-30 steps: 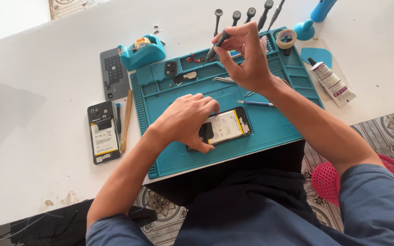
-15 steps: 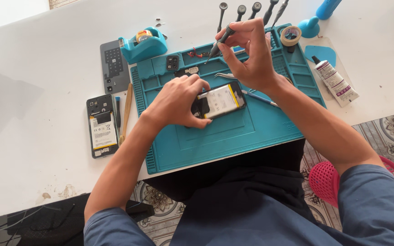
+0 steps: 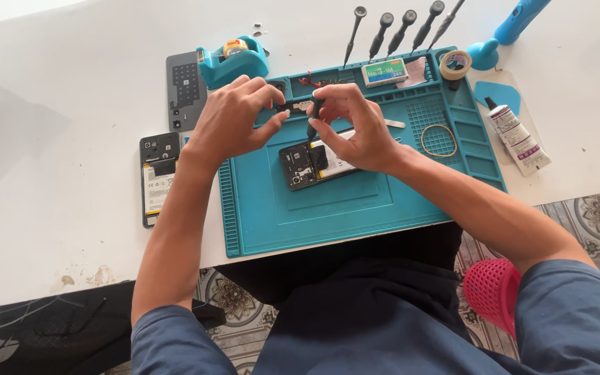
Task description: The person uses a screwdriver to remove screws from a disassembled smartphone placed on a blue work mat. They then use a wooden stick to lift and remove a small internal component, placing it on the mat. The person continues to manipulate internal parts with their fingers and tools.
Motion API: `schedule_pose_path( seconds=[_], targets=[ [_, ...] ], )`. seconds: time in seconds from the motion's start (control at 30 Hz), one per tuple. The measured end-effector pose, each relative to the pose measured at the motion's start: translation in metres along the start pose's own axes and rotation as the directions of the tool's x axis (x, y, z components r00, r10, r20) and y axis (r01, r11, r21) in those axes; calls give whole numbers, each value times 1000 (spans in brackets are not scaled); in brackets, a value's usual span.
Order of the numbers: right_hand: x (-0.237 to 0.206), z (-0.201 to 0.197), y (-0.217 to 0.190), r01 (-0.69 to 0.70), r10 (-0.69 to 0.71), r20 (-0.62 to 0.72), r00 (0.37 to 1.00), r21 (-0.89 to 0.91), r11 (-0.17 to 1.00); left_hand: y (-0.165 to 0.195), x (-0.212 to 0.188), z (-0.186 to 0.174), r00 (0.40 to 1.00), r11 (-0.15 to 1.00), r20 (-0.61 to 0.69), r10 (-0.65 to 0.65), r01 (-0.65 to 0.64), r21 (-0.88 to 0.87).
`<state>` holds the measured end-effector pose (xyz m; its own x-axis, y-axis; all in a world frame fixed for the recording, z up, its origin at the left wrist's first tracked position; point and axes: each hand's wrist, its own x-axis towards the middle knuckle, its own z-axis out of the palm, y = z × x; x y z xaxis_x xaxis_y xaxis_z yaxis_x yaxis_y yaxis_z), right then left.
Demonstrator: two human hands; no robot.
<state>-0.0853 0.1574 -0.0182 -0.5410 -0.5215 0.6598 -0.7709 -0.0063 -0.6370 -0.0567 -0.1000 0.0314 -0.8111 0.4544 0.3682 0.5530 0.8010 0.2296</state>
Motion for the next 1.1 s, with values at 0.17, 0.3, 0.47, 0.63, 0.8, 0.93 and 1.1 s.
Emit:
schedule_pose_path(
  seconds=[0.17, 0.3, 0.47, 0.63, 0.8, 0.93, 1.1],
  targets=[
    [0, -1, -1, -34, 34, 17, 999, 25, 999, 0, 1, 7, 999, 999, -8, 39, -39, -5],
    [-1, 0, -1, -31, 29, 57, 998, 42, 999, 1, 1, 11, 999, 1000, 32, 21, -20, -12],
    [-2, 3, 0, -33, 29, 91, 995, 46, 998, 0, 1, 12, 998, 999, 56, 3, -1, -41],
    [-2, 4, 0, -48, 44, 104, 994, 31, 998, 0, 0, 12, 999, 999, 49, 6, -4, -33],
    [-2, 3, 0, -32, 28, 114, 993, 32, 999, -2, 0, 13, 998, 1000, 60, -3, 5, -20],
    [-2, 4, -2, -31, 28, 120, 992, 24, 999, -3, 0, 14, 997, 1000, 76, -21, 22, -20],
    [-2, 5, -2, 27, -24, 119, 993, -31, 999, -4, 0, 14, 998, 1000, 64, -11, 13, -23]
  ],
)
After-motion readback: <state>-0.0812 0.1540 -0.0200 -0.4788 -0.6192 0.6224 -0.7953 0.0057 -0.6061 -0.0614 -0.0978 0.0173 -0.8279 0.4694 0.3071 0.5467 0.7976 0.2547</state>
